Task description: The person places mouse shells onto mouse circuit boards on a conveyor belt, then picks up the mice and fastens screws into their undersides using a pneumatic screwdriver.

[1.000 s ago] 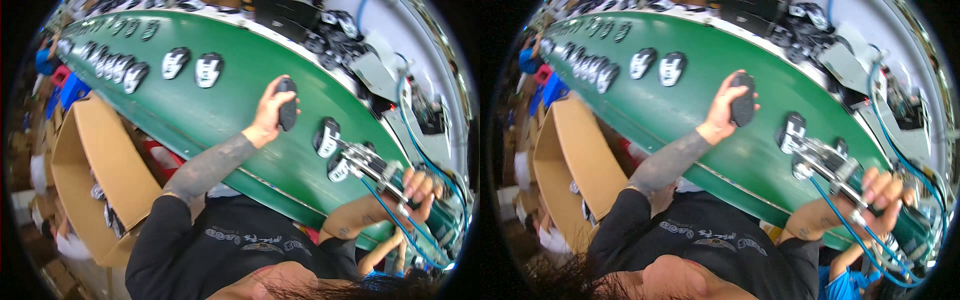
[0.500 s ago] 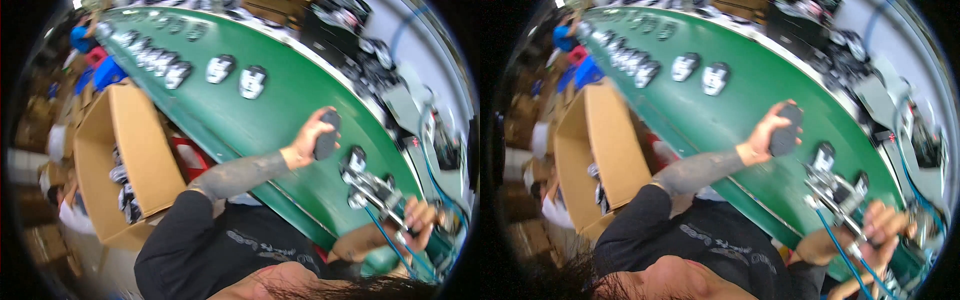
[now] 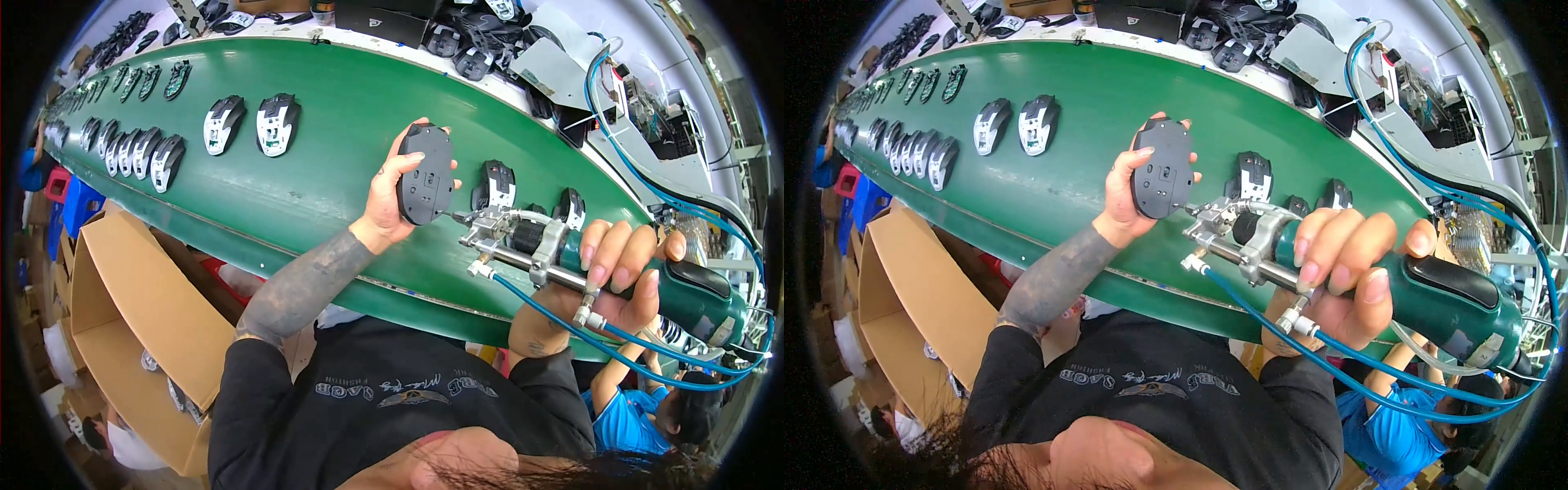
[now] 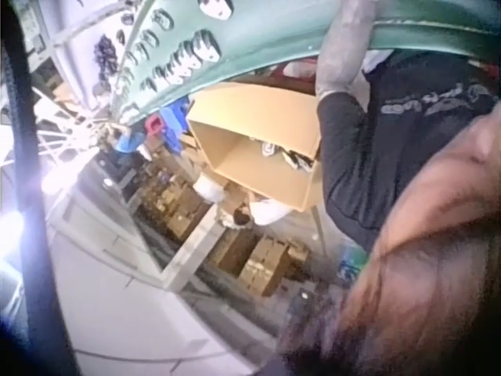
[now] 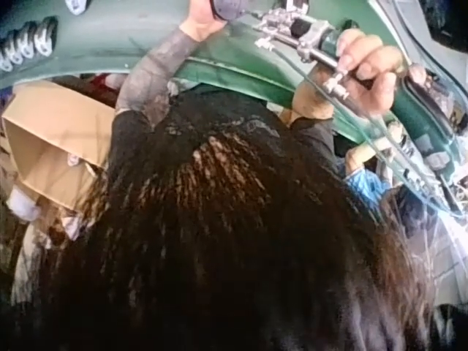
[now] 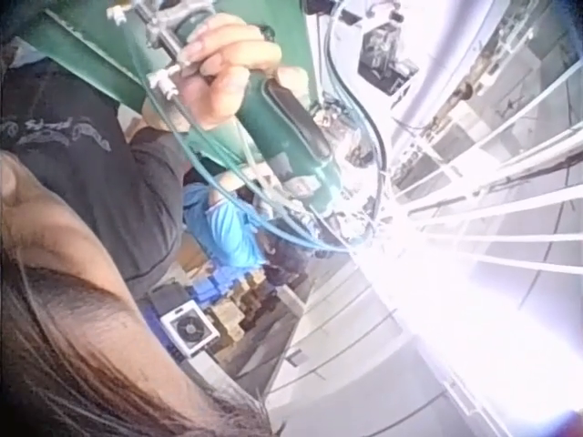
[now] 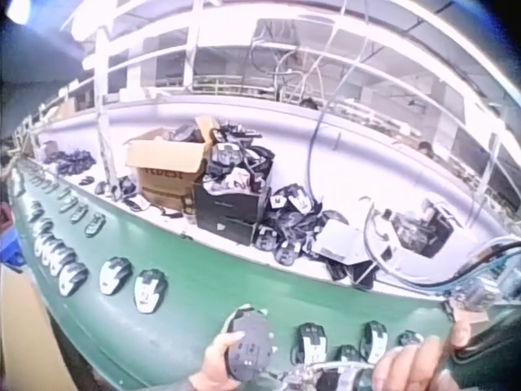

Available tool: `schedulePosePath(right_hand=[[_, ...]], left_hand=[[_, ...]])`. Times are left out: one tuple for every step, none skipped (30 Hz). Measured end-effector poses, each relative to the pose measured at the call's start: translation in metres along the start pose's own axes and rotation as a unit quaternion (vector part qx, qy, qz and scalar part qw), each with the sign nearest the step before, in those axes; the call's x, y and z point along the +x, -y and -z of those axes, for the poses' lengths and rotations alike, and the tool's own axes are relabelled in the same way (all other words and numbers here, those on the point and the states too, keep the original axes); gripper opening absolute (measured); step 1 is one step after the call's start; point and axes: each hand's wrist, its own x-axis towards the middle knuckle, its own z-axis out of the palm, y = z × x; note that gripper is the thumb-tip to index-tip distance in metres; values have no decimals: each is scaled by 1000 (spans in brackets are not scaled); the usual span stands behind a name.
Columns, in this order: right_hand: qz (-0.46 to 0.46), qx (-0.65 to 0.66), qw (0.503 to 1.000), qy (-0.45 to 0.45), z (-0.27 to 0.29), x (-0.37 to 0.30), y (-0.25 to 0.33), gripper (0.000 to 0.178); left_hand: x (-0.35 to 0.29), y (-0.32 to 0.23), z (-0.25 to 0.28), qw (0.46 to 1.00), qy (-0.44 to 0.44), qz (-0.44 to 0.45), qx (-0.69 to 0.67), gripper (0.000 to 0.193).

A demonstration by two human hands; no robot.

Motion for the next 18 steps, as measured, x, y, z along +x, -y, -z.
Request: schedulePosePath(right_hand=[[0, 5, 1000, 2, -1, -1, -2, 36], [-8, 4, 1000, 2, -2, -2, -3, 36], [-15, -2, 1000, 1, -4, -2, -2, 36], [-17, -4, 1000, 2, -5, -2, -2, 33], [-16, -3, 1000, 2, -5, -2, -2, 33], [-15, -7, 1000, 5, -4, -2, -2, 32], [-14, -10, 1000, 7, -4, -2, -1, 31], [-12, -12, 1000, 6, -3, -2, 0, 31], [-12, -7, 1000, 16, -2, -2, -1, 30], [-13, -2, 1000, 26, -2, -3, -2, 29], [-12, -1, 1000, 25, -2, -3, -4, 29], [-13, -4, 999, 30, -3, -3, -5, 30], [-14, -8, 999, 34, -2, -3, -6, 31], [-13, -14, 999, 40, 1, -2, -7, 33], [-15, -10, 999, 42, 0, -2, -11, 33], [-12, -12, 1000, 23, -2, -2, -15, 34], [-10, -15, 1000, 5, -4, -2, -18, 35], [-13, -5, 1000, 4, -1, -1, -15, 36]], left_hand=[[-2, -1, 1, 1000, -2, -5, -3, 56], [-3, -2, 2, 1000, -5, -10, -7, 56], [-3, -2, 1, 1000, -3, -10, -6, 56], [-4, -3, 1, 1000, -8, -14, 6, 55], [-5, -3, 0, 1000, -13, -18, 18, 55], [-4, -2, -1, 1000, -10, -16, 19, 55], [-4, -2, -2, 1000, -10, -19, 20, 55], [-4, -1, -4, 999, -10, -23, 21, 55], [-5, -1, -4, 999, -10, -23, 22, 55], [-6, -1, -4, 1000, -5, -20, 10, 55], [-7, -1, -4, 1000, 1, -17, -2, 55], [-6, -1, -3, 1000, 1, -15, -2, 55], [-4, 0, -2, 1000, 5, -8, -7, 54], [-2, 0, -1, 1000, 9, 0, -12, 54], [-3, -1, 0, 1000, 6, -3, -11, 54], [-2, -3, 1, 999, -17, -23, 25, 54], [-2, -4, 3, 996, -40, -44, 60, 54], [-3, -7, 6, 996, -43, -48, 57, 54]])
